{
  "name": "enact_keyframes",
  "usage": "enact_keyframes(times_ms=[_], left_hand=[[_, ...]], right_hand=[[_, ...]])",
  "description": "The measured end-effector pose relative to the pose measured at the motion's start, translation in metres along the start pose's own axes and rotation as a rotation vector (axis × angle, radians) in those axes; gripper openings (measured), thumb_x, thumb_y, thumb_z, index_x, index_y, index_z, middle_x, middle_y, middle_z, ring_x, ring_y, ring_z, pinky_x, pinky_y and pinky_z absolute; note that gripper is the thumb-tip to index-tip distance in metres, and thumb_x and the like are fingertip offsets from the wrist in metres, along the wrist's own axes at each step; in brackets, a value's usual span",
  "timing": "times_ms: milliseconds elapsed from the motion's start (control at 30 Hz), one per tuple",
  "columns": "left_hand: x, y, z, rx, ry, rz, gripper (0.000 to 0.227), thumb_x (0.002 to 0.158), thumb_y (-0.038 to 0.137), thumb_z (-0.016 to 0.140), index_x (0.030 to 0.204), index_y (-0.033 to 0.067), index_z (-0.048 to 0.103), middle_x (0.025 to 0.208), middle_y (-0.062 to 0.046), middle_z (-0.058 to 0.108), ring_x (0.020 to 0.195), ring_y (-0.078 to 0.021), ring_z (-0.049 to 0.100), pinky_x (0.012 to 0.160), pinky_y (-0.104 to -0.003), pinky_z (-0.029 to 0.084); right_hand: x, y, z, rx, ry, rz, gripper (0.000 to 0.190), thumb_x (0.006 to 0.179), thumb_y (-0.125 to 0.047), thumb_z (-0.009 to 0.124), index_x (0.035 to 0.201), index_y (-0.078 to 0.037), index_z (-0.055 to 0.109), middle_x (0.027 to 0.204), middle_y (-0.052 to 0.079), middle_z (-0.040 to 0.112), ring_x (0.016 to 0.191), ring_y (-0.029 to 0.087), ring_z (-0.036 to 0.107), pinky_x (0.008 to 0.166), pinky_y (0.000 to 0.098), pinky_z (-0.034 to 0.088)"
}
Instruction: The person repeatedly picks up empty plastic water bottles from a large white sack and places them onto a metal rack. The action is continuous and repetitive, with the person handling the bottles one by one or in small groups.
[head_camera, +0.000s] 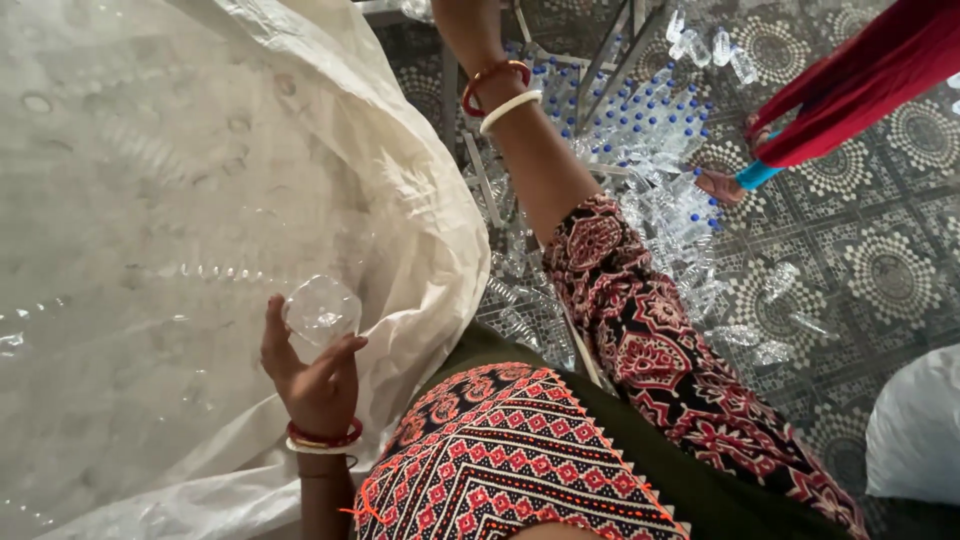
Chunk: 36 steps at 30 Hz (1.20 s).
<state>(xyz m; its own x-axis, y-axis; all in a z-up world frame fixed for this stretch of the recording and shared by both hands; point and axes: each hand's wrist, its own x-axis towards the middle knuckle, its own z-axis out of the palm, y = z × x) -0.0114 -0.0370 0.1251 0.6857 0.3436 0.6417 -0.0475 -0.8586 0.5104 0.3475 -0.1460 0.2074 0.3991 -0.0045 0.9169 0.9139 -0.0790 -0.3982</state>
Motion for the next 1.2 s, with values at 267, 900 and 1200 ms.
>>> enact_keyframes(times_ms=[267, 900, 1200], left_hand=[[0.005, 0.004, 0.001, 0.122, 0.031, 0.154, 0.007, 0.081, 0.016, 0.082, 0.087, 0.0193, 0.079, 0.145, -0.022, 0.054, 0.136, -0.0389, 0.049, 0.112, -0.049, 0.038], [-0.005, -0.070, 0.002, 0.236, 0.175, 0.101, 0.020, 0.096, 0.012, 0.071, 0.115, 0.0096, 0.065, 0.142, -0.017, 0.059, 0.143, -0.0390, 0.048, 0.122, -0.056, 0.035], [-0.037, -0.144, 0.003, 0.856, -0.219, -0.612, 0.098, 0.071, 0.049, 0.091, 0.155, 0.0173, 0.050, 0.170, -0.031, 0.009, 0.148, -0.0520, 0.027, 0.109, -0.073, 0.022]], right_hand=[[-0.081, -0.010, 0.011, 0.382, -0.720, 0.779, 0.049, 0.106, -0.032, 0.063, 0.148, -0.007, 0.054, 0.101, 0.016, 0.066, 0.084, 0.019, 0.063, 0.074, 0.0350, 0.057], [-0.116, -0.100, -0.083, 1.051, -0.707, 0.732, 0.102, 0.094, -0.038, 0.080, 0.168, -0.021, 0.012, 0.156, 0.027, 0.046, 0.130, 0.033, 0.062, 0.110, 0.0499, 0.058], [-0.081, -0.056, -0.081, 0.221, -0.181, 0.132, 0.088, 0.104, -0.020, 0.070, 0.170, -0.036, 0.013, 0.164, 0.006, 0.036, 0.146, 0.023, 0.042, 0.115, 0.0448, 0.054]])
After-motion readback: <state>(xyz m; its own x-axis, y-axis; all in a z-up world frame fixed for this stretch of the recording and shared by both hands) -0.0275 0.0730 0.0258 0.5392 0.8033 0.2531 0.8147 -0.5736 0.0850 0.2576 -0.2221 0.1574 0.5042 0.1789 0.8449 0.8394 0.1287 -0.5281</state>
